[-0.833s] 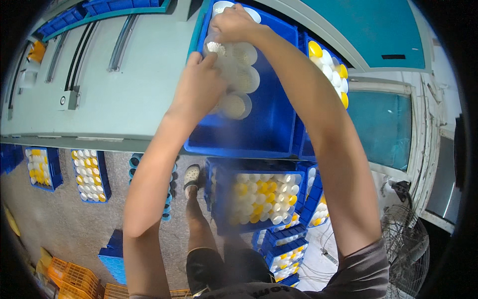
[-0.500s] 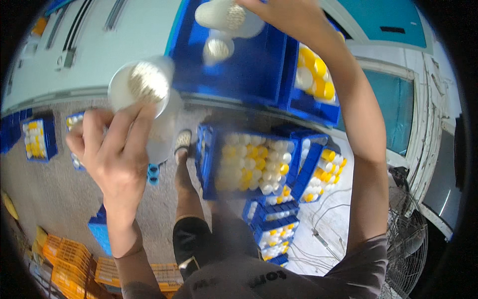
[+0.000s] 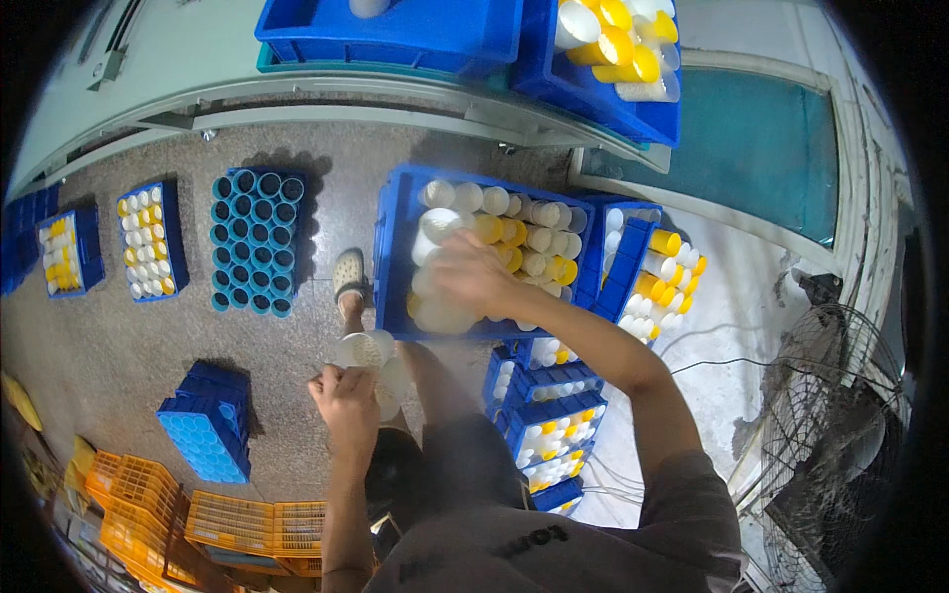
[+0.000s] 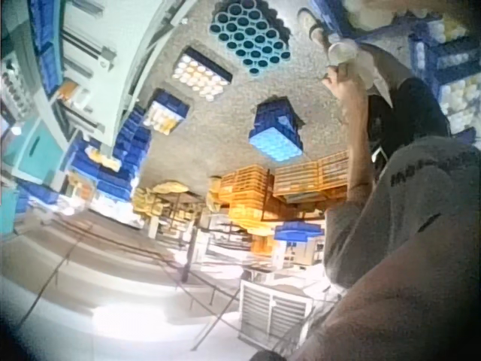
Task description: The person sorts white and yellow plastic caps from blue trays into separate stacks. They then use a handheld green device to scan the caps in the trays. Finally, they place the sorted caps into a blue tray and move it to a nearby table.
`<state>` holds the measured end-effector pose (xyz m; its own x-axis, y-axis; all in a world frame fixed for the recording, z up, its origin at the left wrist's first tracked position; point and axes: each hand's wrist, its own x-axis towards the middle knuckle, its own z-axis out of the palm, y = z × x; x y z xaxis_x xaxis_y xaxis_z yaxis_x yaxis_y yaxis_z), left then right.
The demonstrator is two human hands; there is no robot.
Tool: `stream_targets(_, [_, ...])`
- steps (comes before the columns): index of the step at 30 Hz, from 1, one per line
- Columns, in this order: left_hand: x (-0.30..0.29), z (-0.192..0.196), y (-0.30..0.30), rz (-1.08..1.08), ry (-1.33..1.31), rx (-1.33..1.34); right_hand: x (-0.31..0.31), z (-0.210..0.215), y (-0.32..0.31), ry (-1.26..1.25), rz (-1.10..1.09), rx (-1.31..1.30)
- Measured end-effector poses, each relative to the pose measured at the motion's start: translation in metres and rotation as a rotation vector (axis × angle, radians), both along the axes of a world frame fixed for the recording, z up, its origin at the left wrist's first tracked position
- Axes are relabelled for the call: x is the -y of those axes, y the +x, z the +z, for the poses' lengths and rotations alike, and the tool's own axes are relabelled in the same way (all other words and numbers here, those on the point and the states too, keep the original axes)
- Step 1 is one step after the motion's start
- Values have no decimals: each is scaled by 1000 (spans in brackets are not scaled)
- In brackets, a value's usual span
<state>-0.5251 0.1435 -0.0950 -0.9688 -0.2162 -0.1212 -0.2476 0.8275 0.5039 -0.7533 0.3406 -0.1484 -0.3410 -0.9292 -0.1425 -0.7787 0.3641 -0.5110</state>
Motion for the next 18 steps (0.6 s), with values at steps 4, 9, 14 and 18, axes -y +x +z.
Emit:
stream_targets(4, [-22, -39, 11, -47, -2, 13, 7, -94, 8, 64, -39, -3])
stream_targets(9, [-28, -80, 4, -102, 41, -19, 36, -182, -7, 194, -76, -209])
stream_targets(14, [-31, -125, -16, -260, 9, -46, 53, -219, -7, 541, 21, -309])
stream_targets(18, [-32, -150, -29, -395, -24, -106, 27, -187, 22, 5, -304, -567])
